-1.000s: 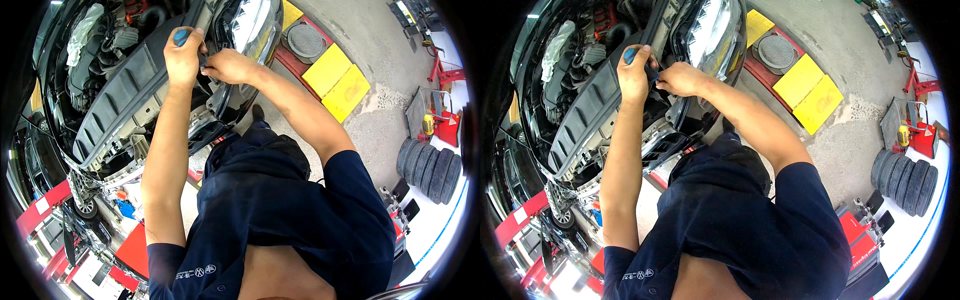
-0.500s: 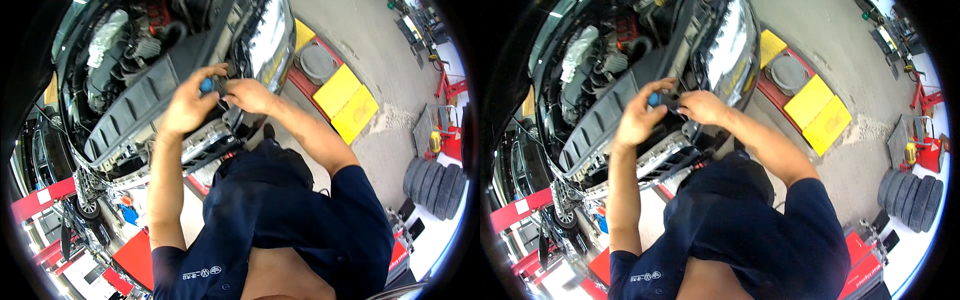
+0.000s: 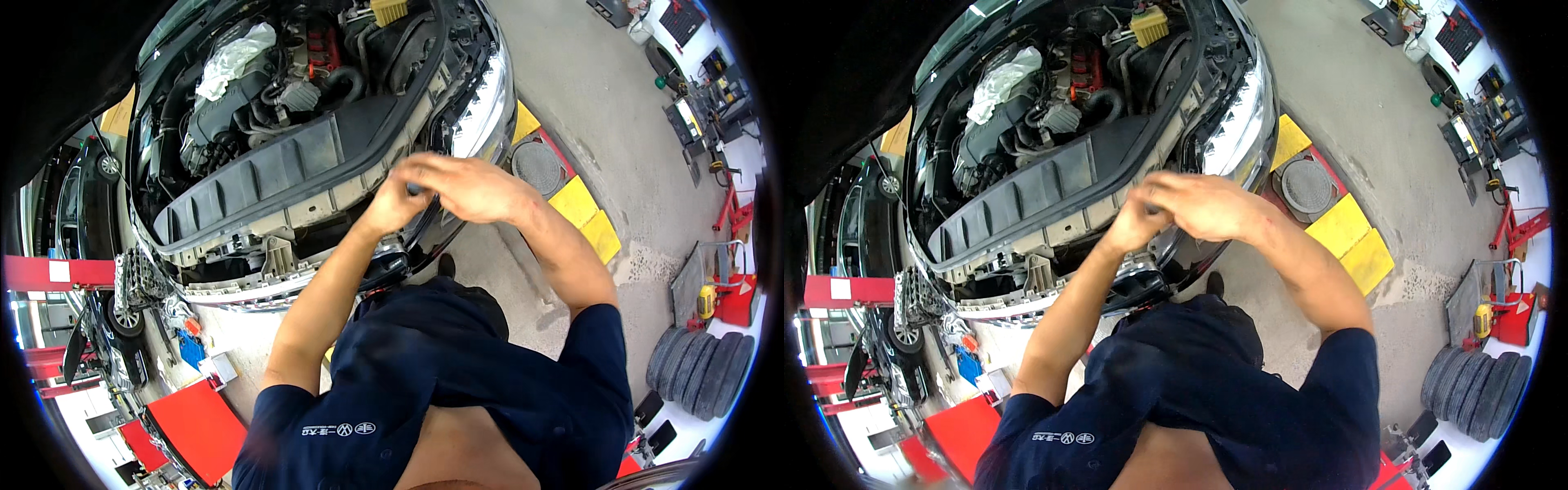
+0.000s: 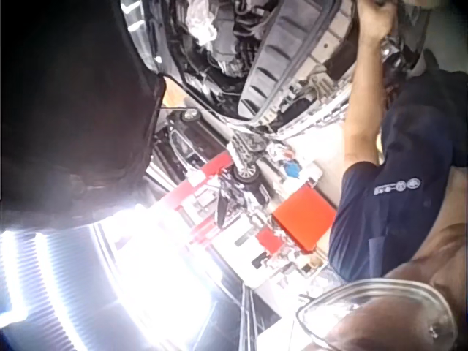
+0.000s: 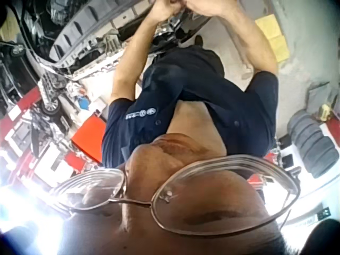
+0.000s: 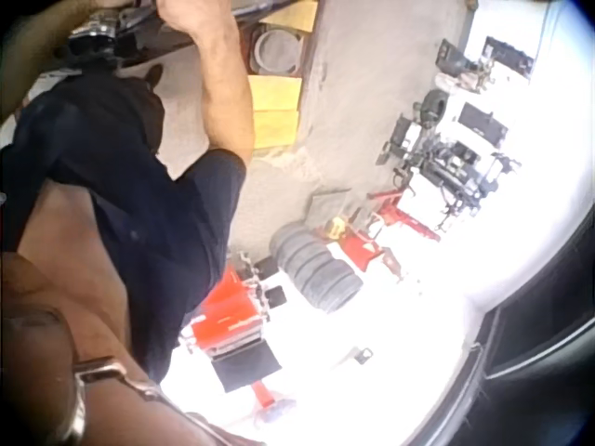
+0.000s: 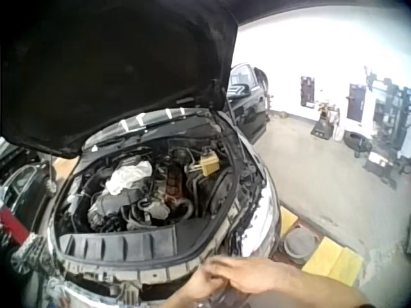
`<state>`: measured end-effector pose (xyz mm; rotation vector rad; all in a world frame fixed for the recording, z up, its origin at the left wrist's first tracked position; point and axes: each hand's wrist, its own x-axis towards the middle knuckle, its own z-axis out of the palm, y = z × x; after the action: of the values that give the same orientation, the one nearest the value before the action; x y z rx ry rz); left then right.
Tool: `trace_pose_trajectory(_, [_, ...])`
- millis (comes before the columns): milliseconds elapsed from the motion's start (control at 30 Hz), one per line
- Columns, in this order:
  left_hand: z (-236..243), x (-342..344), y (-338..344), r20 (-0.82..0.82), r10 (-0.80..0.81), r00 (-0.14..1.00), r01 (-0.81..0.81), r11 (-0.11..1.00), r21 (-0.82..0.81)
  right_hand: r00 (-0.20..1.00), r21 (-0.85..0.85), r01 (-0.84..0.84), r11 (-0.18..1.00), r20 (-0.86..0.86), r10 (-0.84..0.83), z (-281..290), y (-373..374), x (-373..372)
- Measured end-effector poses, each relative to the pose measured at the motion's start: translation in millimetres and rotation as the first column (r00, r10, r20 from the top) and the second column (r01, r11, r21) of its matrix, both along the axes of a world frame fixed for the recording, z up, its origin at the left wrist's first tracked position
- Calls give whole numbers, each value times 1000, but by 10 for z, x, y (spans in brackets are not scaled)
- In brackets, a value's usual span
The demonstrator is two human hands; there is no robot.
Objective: The person removes screws from the front of a vehicle's engine bay, then places a large plastic trim cover over the grille area and secures it using a screwdriver.
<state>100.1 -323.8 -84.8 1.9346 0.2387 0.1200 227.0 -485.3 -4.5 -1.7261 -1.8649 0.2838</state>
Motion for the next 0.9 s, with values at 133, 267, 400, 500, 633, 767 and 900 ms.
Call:
trace_pose_trajectory(133, [-344,-118,1,133,19,991,-52,968,245,956,-113,12,994,294,22,270,149,-145])
trace_pose_trajectory(267, [-369,-150,-32,-20,157,987,-136,909,393,829,-292,277,915,554,-74,468,433,-264])
trace_pose_trajectory(400, [-388,-155,-22,-42,129,991,-110,947,303,807,-64,221,973,573,-146,470,380,-283])
trace_pose_trajectory(500, [-231,-107,-17,-288,151,946,3,882,470,822,-128,89,988,570,0,456,404,-151])
trace_pose_trajectory(633, [-601,-212,-3,-231,164,959,-11,837,548,808,-345,348,871,581,-93,638,520,-312])
trace_pose_trajectory(767, [-703,-110,5,-251,58,966,115,776,620,815,-56,-18,998,578,47,352,484,-75])
trace_pose_trajectory(900, [-663,-116,-31,-249,112,962,50,823,566,790,-263,328,907,604,-111,450,536,-232])
